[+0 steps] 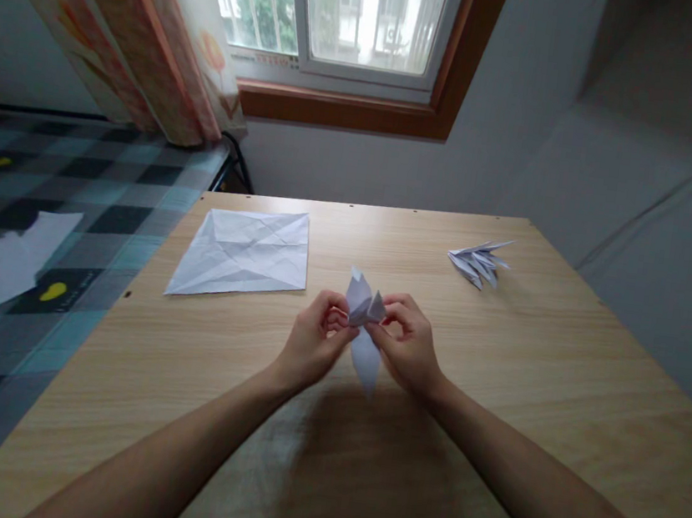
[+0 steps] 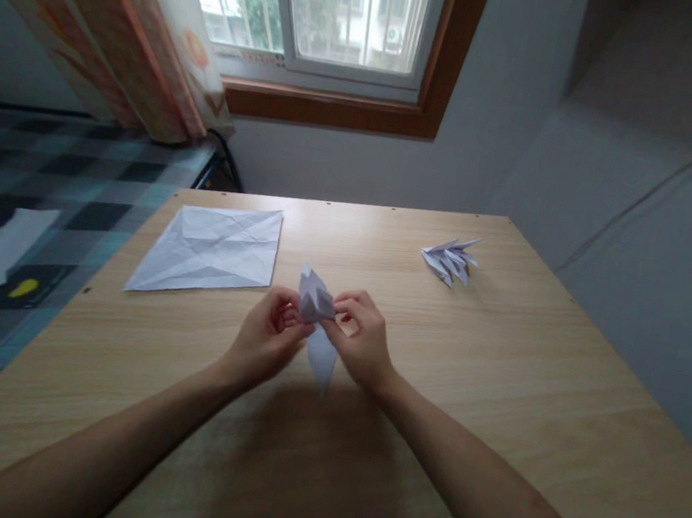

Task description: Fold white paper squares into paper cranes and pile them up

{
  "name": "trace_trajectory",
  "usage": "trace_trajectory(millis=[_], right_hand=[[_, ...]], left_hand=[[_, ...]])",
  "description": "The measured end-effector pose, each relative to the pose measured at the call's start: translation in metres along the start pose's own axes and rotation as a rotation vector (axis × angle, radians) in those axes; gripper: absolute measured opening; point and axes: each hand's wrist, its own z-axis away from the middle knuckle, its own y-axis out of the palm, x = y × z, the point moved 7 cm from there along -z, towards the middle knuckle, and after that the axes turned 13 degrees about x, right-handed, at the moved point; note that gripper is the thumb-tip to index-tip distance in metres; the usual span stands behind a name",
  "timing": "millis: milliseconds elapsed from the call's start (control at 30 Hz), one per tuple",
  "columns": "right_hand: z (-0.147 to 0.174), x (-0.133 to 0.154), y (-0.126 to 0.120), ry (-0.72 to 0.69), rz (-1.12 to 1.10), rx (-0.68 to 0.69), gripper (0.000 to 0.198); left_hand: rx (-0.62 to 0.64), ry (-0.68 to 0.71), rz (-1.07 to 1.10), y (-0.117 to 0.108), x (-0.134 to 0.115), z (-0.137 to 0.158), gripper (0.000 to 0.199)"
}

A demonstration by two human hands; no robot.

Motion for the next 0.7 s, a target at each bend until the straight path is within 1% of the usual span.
trace_trajectory(millis=[100, 200, 333, 433, 533, 600, 700], right_hand=[[0.001, 0.015, -0.002, -0.122, 0.105, -0.003, 0.01], [0.002, 0.021, -0.003, -0.188, 0.133, -0.021, 0.012], [0.004, 0.019, -0.008, -0.164, 0.171, -0.079, 0.013], [0.004, 0.018, -0.008, -0.128, 0.207, -0.076, 0.011], [0.005, 0.02, -0.006, -0.14, 0.208, -0.058, 0.01], [0.006, 0.024, -0.005, -0.167, 0.211, -0.069, 0.011], [0.007, 0.03, -0.004, -0.202, 0.2, -0.071, 0.012]], left_hand=[[0.004, 0.059, -0.049, 0.002, -0.002, 0.001, 0.025], [0.01, 0.097, -0.149, 0.003, -0.006, 0.001, 0.027], [-0.031, 0.174, -0.405, 0.002, -0.024, 0.003, 0.03], [-0.042, 0.208, -0.575, 0.004, -0.036, 0.005, 0.032], [-0.034, 0.2, -0.653, 0.006, -0.04, 0.007, 0.027], [-0.049, 0.174, -0.683, 0.004, -0.04, 0.007, 0.025], [-0.075, 0.121, -0.672, 0.0, -0.036, 0.007, 0.019]])
